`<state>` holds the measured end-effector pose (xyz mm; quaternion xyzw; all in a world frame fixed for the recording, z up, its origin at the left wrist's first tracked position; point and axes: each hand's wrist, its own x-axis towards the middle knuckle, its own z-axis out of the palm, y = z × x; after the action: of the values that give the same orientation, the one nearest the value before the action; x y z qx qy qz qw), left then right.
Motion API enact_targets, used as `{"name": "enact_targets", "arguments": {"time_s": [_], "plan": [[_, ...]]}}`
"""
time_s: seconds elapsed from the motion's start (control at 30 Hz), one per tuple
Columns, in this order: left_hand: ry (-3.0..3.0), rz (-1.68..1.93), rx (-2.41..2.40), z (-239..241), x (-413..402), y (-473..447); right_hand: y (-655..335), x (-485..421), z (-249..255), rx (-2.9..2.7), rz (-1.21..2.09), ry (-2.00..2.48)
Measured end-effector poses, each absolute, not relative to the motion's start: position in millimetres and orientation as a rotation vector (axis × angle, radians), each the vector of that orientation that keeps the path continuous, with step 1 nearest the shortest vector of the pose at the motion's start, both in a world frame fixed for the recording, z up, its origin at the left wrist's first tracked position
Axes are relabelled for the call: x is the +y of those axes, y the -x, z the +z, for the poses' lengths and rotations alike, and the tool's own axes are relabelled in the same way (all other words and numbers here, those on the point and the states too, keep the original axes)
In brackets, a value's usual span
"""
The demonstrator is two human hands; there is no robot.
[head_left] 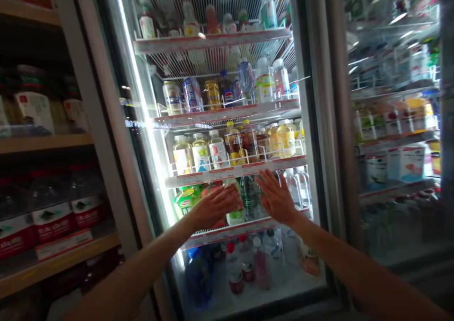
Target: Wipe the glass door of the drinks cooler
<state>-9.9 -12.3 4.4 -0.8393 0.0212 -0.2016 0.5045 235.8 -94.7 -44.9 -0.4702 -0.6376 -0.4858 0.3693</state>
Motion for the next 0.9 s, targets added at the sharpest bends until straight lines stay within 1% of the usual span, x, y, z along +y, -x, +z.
{"name": "enact_targets", "arguments": {"time_s": [0.1,0.13,0.23,0.27,0.3,0.37,0.43,0.53,0.57,0.6,0.73,0.9], "plan": [[1.959,-0.796,-0.132,7.1,-13.8,-14.6,-252.7,-102.0,-46.6,-1.584,-1.247,1.241],[1.966,-0.801,-0.102,7.2,-14.6,-22.8,-258.7,-104.8,-47.7,-1.567,-1.245,1.256],[2.065,-0.481,0.176,9.1,-18.6,-47.5,-277.0,-114.4,-51.5,-1.537,-1.239,1.302],[2.077,-0.425,0.203,11.3,-20.3,-55.9,-283.1,-117.7,-52.8,-1.524,-1.237,1.316],[2.076,-0.458,0.156,14.3,-22.0,-64.4,-289.2,-120.9,-53.9,-1.507,-1.234,1.329],[2.04,-0.661,-0.041,20.5,-25.2,-81.3,-300.8,-126.9,-55.9,-1.465,-1.224,1.353],[2.028,-0.728,-0.051,25.4,-27.7,-97.2,-311.5,-131.6,-57.3,-1.43,-1.218,1.378],[2.072,-0.451,0.288,33.6,-28.7,-117.3,-326.5,-137.1,-58.3,-1.409,-1.223,1.398],[2.075,-0.411,0.332,38.2,-28.3,-123.0,-331.2,-138.8,-58.4,-1.398,-1.229,1.4],[2.074,-0.446,0.301,43.7,-27.5,-128.4,-335.5,-140.7,-58.2,-1.384,-1.235,1.399],[2.037,-0.821,0.019,62.3,-26.7,-148.4,-341.0,-147.3,-51.5,-1.327,-1.224,1.347],[2.068,-0.908,-0.015,56.4,-34.9,-161.2,-290.8,-128.2,-21.3,-1.394,-1.041,1.101]]}}
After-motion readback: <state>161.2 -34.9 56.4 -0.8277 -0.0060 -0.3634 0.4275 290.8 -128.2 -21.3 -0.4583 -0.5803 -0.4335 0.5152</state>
